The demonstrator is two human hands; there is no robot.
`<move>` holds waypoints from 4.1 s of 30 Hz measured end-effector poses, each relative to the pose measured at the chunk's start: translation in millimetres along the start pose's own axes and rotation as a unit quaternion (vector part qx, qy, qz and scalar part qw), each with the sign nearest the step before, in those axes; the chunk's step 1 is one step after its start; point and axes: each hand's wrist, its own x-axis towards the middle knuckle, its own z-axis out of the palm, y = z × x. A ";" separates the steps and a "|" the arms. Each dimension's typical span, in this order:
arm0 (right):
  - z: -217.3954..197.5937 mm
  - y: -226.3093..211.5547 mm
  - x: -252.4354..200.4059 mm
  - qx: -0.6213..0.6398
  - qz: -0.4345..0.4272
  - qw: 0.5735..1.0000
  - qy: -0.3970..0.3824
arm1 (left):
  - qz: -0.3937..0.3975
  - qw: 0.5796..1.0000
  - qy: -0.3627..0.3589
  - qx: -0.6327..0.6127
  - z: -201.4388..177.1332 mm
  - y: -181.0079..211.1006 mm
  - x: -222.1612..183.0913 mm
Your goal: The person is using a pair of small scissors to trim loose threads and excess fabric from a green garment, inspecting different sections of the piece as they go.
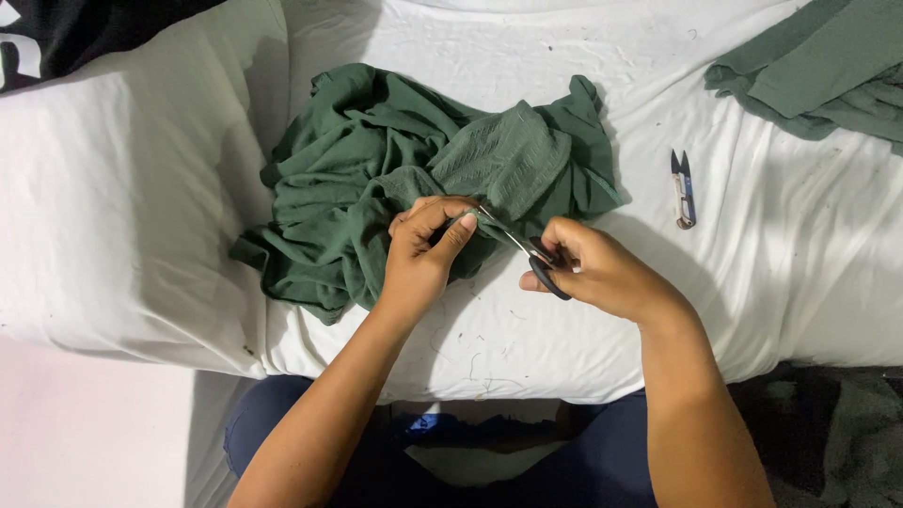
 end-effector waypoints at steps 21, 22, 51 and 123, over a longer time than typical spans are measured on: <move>2.5 15.4 3.6 -0.090 -0.054 0.983 0.148 | 0.007 1.000 0.023 -0.012 0.3 -21.4 2.0; 5.1 13.6 1.8 -0.090 -0.054 0.983 0.148 | 0.007 1.000 0.023 -0.012 0.3 -23.2 1.7; 13.4 18.9 55.6 0.009 -0.201 0.861 0.467 | 0.389 0.843 -0.077 0.364 34.7 -21.4 -44.6; 27.8 35.9 62.9 -0.093 -0.097 0.907 0.399 | 0.046 0.874 -0.096 0.474 -26.0 10.2 11.0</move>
